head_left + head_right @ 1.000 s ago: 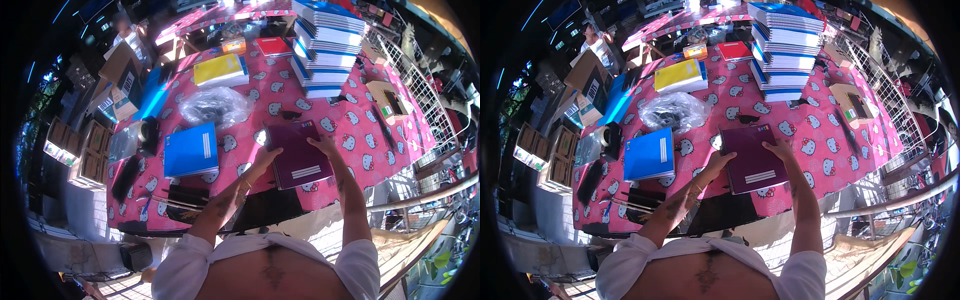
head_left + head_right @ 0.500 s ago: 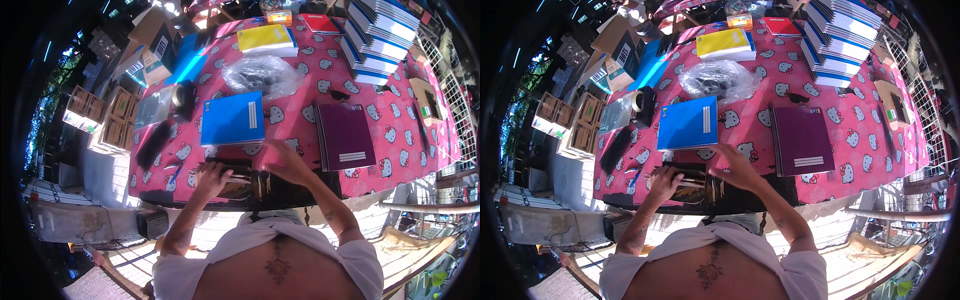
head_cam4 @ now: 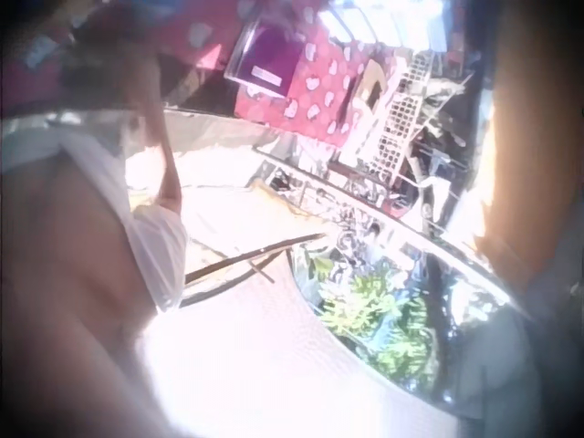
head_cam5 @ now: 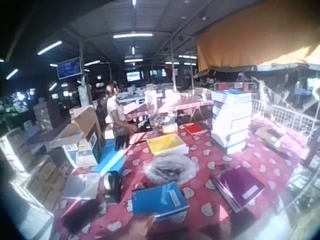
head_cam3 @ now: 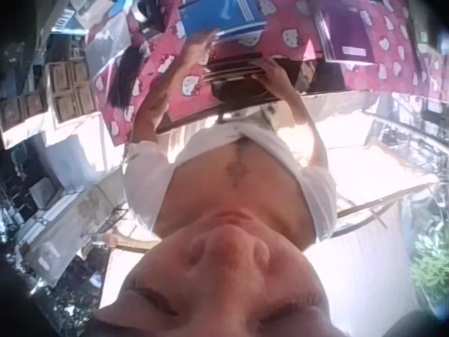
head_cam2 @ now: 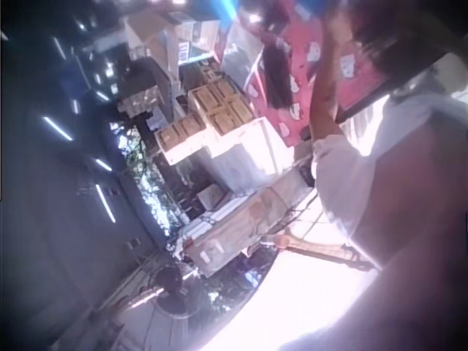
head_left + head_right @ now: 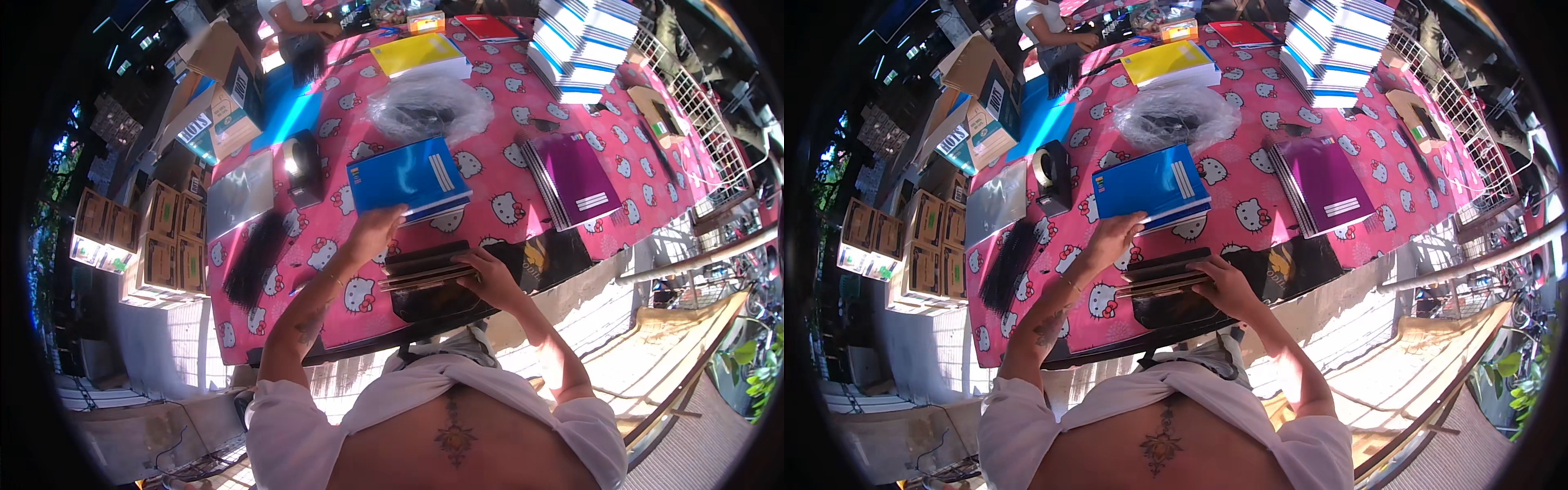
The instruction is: The person organizes and stacks several notebooks on a table, handling them individually or in small groups and arranging them into distinct stacks by color.
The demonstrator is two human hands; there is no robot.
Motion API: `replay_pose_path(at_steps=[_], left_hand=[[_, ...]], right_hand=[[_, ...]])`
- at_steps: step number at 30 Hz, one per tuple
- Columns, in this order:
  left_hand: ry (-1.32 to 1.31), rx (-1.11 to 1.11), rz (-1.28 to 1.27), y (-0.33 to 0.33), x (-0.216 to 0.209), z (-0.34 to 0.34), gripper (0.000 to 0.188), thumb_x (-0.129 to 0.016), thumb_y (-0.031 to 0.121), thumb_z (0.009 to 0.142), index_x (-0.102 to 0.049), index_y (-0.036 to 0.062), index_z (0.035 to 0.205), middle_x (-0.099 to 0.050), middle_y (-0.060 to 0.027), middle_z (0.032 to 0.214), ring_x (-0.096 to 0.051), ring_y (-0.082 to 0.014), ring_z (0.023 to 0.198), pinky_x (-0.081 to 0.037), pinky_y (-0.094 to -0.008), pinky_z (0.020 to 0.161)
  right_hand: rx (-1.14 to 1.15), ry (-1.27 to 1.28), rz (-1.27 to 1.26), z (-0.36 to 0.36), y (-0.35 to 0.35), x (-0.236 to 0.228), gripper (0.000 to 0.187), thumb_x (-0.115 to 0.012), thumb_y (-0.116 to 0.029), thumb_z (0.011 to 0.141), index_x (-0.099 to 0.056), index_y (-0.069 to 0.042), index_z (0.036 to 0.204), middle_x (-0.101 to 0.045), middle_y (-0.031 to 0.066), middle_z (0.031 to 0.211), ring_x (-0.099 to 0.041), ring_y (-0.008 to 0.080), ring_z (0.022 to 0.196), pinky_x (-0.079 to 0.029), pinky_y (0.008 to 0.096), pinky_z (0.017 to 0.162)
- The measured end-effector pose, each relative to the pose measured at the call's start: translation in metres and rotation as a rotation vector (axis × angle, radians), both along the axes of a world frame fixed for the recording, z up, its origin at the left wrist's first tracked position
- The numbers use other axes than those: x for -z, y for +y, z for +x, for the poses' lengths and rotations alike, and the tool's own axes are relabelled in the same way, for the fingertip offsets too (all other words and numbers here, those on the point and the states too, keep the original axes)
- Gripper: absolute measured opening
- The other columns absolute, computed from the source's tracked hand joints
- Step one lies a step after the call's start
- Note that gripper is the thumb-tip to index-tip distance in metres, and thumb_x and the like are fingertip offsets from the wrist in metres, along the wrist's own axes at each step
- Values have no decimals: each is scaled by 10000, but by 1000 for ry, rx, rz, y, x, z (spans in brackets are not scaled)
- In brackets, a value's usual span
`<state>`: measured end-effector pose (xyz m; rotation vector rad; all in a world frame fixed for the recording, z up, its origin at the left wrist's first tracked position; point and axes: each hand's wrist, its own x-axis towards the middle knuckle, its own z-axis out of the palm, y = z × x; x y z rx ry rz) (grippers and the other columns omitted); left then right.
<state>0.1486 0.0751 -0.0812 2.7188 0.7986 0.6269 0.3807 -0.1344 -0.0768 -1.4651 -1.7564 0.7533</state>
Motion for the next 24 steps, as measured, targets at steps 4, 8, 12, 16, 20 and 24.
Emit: replay_pose_path(at_steps=[4, 8, 12, 16, 20, 24], left_hand=[[2, -161, 331, -9, -103, 16, 129, -641, 140, 926, -662, 97, 1046, -707, -131, 912, -692, -335, 839, -543, -444, 693], [-122, 51, 226, -53, -201, 15, 187, -627, 174, 950, -665, 89, 1112, -711, -147, 897, -689, -368, 755, -534, -451, 651], [-112, 114, 11, -77, -222, 3, 207, -608, 213, 976, -665, 68, 1112, -704, -179, 930, -687, -376, 806, -521, -454, 663], [-105, 150, 71, -99, -209, 6, 208, -606, 213, 976, -667, 62, 1105, -704, -182, 932, -685, -374, 837, -526, -452, 685], [-89, 131, 128, -119, -208, 3, 161, -610, 166, 944, -664, 64, 1057, -709, -156, 902, -684, -366, 817, -527, -471, 691], [30, 138, 175, -138, -220, 3, 183, -619, 187, 956, -665, 57, 1077, -716, -157, 941, -689, -355, 848, -535, -466, 716]], right_hand=[[285, 116, 162, 8, 24, -23, 761, -822, -170, 784, -451, -62, 1440, -494, 170, 1381, -520, 331, 1271, -434, 420, 1023], [459, 292, 345, 35, 46, -34, 728, -825, -175, 799, -471, -41, 1421, -536, 139, 1366, -546, 285, 1218, -439, 411, 1019], [163, 725, -181, 58, 15, -29, 549, -790, -151, 866, -541, -69, 1348, -646, 62, 1222, -603, 164, 1088, -479, 335, 957], [187, 708, 63, 37, -3, 2, 316, -748, -47, 887, -659, -60, 1190, -697, -21, 1095, -610, 77, 1002, -477, 287, 919], [205, 847, 110, 23, -8, 11, 295, -747, -51, 887, -674, -54, 1174, -701, -24, 1091, -606, 75, 1000, -471, 282, 912], [157, 846, 52, 23, -12, 13, 248, -746, -59, 890, -684, -52, 1130, -706, -25, 1049, -609, 69, 974, -481, 259, 847]])
